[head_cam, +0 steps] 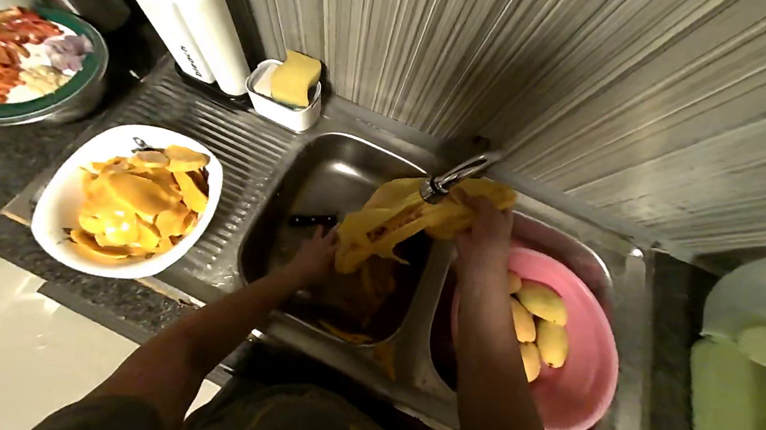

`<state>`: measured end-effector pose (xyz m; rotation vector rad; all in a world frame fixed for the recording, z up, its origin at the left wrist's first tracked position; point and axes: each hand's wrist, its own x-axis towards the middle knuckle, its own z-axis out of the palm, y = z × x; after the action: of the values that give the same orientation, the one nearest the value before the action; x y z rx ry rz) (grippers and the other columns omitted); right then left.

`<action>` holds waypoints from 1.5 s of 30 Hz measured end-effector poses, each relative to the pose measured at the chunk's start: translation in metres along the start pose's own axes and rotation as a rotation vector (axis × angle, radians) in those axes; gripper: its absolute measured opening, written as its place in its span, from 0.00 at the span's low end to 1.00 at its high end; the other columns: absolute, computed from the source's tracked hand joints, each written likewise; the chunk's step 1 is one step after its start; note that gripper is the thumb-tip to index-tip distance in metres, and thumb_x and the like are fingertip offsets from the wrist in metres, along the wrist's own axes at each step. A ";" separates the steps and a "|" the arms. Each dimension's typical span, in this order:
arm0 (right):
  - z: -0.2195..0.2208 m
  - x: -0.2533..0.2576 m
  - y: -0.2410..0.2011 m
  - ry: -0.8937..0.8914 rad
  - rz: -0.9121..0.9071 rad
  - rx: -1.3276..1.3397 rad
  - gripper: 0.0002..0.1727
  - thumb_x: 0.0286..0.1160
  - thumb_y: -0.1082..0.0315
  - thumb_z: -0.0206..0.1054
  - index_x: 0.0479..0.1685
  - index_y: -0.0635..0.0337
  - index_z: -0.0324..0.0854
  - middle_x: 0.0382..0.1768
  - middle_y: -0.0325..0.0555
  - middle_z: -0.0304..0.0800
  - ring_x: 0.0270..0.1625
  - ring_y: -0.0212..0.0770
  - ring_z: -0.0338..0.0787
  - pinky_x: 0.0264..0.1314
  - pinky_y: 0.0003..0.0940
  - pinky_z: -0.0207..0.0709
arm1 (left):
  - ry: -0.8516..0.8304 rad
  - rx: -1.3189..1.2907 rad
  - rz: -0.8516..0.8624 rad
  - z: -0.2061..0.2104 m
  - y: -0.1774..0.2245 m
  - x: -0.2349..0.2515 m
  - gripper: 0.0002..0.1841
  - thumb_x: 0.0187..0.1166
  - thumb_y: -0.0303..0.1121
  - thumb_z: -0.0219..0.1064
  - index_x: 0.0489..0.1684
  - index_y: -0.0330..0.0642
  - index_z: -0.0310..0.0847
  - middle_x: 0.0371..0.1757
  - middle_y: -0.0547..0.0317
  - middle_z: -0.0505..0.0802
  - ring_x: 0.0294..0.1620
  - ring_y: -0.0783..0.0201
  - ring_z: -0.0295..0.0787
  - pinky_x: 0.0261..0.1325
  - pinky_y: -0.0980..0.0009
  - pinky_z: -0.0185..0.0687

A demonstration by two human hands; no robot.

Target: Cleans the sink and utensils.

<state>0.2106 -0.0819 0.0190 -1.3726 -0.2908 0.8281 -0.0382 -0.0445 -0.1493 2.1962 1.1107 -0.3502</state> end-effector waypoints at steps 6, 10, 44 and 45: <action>-0.009 -0.017 0.004 -0.079 -0.042 -0.100 0.34 0.78 0.76 0.61 0.85 0.49 0.58 0.62 0.47 0.85 0.53 0.41 0.90 0.51 0.45 0.89 | -0.072 0.058 0.011 0.017 -0.014 -0.009 0.28 0.77 0.22 0.67 0.80 0.45 0.73 0.85 0.31 0.67 0.85 0.19 0.55 0.66 0.30 0.78; -0.030 -0.025 0.026 -0.189 -0.096 -0.266 0.48 0.74 0.75 0.67 0.93 0.44 0.45 0.69 0.53 0.81 0.57 0.46 0.91 0.53 0.48 0.90 | -0.347 0.073 0.051 0.032 -0.014 -0.039 0.32 0.76 0.30 0.71 0.83 0.43 0.69 0.83 0.29 0.70 0.82 0.22 0.63 0.70 0.27 0.72; 0.034 0.025 0.002 0.087 0.212 0.652 0.12 0.80 0.74 0.54 0.59 0.57 0.67 0.47 0.46 0.78 0.46 0.37 0.83 0.49 0.35 0.82 | -0.048 -0.230 -0.165 0.022 0.039 -0.015 0.52 0.67 0.34 0.78 0.91 0.28 0.46 0.91 0.24 0.49 0.87 0.32 0.60 0.81 0.47 0.71; 0.032 0.025 0.002 0.096 0.228 0.635 0.12 0.80 0.73 0.55 0.59 0.57 0.67 0.47 0.45 0.77 0.46 0.37 0.82 0.49 0.34 0.82 | -0.019 -0.225 -0.174 0.022 0.039 -0.009 0.51 0.65 0.33 0.80 0.90 0.28 0.49 0.91 0.24 0.49 0.87 0.32 0.61 0.79 0.48 0.74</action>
<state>0.2072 -0.0410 0.0173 -0.8481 0.2005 0.9367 -0.0110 -0.0816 -0.1450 1.9024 1.2694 -0.3036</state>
